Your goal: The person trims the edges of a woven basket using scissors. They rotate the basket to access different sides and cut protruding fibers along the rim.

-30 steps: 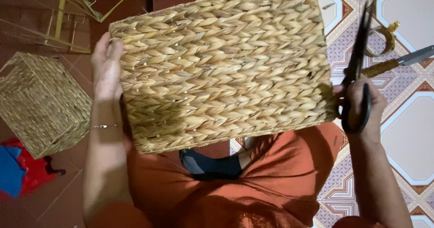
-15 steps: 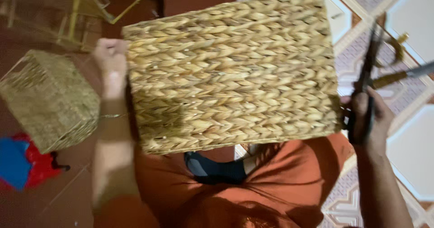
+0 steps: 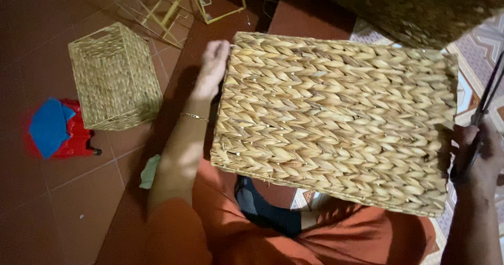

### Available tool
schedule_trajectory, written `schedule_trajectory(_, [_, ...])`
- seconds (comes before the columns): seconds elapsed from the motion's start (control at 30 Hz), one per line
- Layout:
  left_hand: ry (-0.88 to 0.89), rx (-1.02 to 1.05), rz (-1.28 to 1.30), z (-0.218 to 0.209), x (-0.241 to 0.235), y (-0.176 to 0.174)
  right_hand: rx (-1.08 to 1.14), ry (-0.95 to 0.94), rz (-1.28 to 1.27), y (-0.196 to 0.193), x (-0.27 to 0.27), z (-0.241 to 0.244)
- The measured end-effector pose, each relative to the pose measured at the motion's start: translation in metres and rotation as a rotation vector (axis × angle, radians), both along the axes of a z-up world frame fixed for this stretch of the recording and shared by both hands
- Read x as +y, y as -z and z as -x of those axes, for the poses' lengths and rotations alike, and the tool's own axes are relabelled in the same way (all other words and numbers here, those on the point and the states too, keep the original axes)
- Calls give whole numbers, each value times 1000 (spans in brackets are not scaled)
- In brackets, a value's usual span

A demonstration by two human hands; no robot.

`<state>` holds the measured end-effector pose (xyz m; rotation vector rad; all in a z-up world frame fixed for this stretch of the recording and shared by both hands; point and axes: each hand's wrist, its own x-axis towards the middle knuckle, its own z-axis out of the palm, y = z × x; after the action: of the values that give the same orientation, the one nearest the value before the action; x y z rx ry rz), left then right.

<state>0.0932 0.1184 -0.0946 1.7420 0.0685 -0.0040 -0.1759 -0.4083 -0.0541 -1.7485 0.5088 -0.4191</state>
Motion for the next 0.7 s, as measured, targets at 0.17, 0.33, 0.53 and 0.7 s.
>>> schedule_trajectory(0.17, [29, 25, -84, 9, -17, 4, -80, -80, -71, 7, -5, -4])
schedule_trajectory(0.33, [23, -158, 148, 23, -23, -8, -143, -93, -96, 17, -18, 8])
schedule_trajectory(0.53, [112, -375, 283, 88, -28, -65, -257, -73, -66, 34, -32, 29])
schedule_trajectory(0.7, [143, -489, 296, 139, -31, -101, -350, -67, -25, 49, -39, 63])
